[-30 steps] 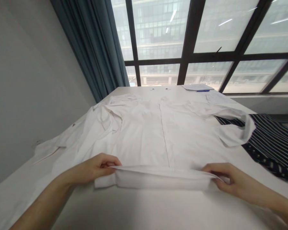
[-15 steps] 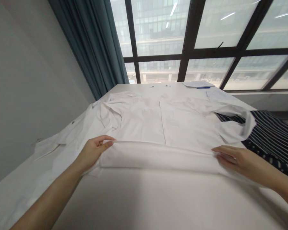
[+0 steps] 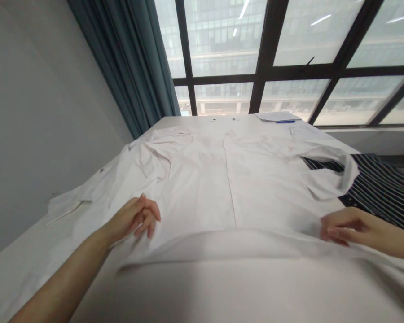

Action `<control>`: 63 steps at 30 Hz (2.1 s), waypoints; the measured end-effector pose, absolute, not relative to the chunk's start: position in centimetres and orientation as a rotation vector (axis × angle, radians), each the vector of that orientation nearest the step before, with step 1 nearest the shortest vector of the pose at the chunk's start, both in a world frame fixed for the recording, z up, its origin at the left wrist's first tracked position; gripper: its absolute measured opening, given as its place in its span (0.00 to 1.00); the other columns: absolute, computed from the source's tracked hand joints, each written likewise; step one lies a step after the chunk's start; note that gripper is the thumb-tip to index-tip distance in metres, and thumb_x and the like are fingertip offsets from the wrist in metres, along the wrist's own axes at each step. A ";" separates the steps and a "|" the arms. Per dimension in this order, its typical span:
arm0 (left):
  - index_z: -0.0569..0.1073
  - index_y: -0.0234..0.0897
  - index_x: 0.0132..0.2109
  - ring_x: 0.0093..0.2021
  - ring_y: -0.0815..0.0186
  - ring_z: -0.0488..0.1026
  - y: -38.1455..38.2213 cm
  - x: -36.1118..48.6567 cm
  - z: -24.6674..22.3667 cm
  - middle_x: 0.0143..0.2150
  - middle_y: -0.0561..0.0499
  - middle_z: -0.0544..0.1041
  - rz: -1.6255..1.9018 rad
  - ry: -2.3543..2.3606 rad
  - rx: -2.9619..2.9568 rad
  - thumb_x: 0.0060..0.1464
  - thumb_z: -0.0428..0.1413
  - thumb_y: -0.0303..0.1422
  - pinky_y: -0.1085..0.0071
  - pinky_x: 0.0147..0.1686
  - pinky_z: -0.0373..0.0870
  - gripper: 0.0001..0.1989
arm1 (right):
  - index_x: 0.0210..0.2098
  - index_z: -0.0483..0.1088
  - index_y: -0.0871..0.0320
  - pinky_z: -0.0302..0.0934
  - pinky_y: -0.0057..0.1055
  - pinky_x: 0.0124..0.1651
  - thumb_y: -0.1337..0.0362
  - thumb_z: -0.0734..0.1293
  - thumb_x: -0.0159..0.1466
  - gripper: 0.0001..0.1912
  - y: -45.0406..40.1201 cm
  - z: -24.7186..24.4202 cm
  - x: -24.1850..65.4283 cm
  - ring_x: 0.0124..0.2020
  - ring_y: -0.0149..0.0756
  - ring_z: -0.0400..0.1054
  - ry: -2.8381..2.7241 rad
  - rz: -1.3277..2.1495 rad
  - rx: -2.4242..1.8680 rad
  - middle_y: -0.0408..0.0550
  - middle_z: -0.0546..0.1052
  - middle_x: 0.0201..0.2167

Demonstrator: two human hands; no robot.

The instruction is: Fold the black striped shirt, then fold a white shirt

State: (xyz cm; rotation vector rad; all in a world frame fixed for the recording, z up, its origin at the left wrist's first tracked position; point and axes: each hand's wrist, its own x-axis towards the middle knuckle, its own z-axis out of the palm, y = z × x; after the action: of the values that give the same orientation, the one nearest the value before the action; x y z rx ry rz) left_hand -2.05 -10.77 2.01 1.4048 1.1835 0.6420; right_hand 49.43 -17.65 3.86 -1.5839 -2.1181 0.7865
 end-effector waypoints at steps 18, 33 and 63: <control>0.62 0.47 0.66 0.70 0.55 0.54 -17.7 7.9 0.3 0.70 0.45 0.58 0.074 0.542 2.728 0.63 0.54 0.41 0.52 0.69 0.47 0.26 | 0.53 0.72 0.55 0.63 0.37 0.55 0.62 0.61 0.69 0.15 -21.5 1.3 38.5 0.52 0.38 0.68 -2.625 0.811 -0.849 0.54 0.74 0.49; 0.50 0.48 0.71 0.71 0.60 0.51 -17.9 8.0 1.2 0.72 0.51 0.55 -0.002 0.557 2.573 0.67 0.49 0.40 0.57 0.70 0.46 0.29 | 0.46 0.72 0.58 0.64 0.38 0.49 0.57 0.62 0.69 0.13 -23.2 0.0 36.7 0.41 0.40 0.69 -2.704 0.292 -0.770 0.51 0.78 0.40; 0.53 0.52 0.70 0.72 0.51 0.44 -6.8 12.2 -2.6 0.74 0.43 0.46 0.092 0.910 2.926 0.68 0.41 0.47 0.46 0.66 0.45 0.26 | 0.55 0.70 0.55 0.63 0.40 0.58 0.68 0.60 0.69 0.16 -21.1 -1.1 38.8 0.60 0.41 0.64 -2.489 0.350 -1.032 0.53 0.75 0.54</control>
State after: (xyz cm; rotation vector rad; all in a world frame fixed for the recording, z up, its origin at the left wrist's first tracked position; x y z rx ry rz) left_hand 12.22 -6.79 -2.59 2.9262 0.9100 0.0915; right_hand 38.75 -21.09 -1.15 -1.0323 -2.4890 0.3499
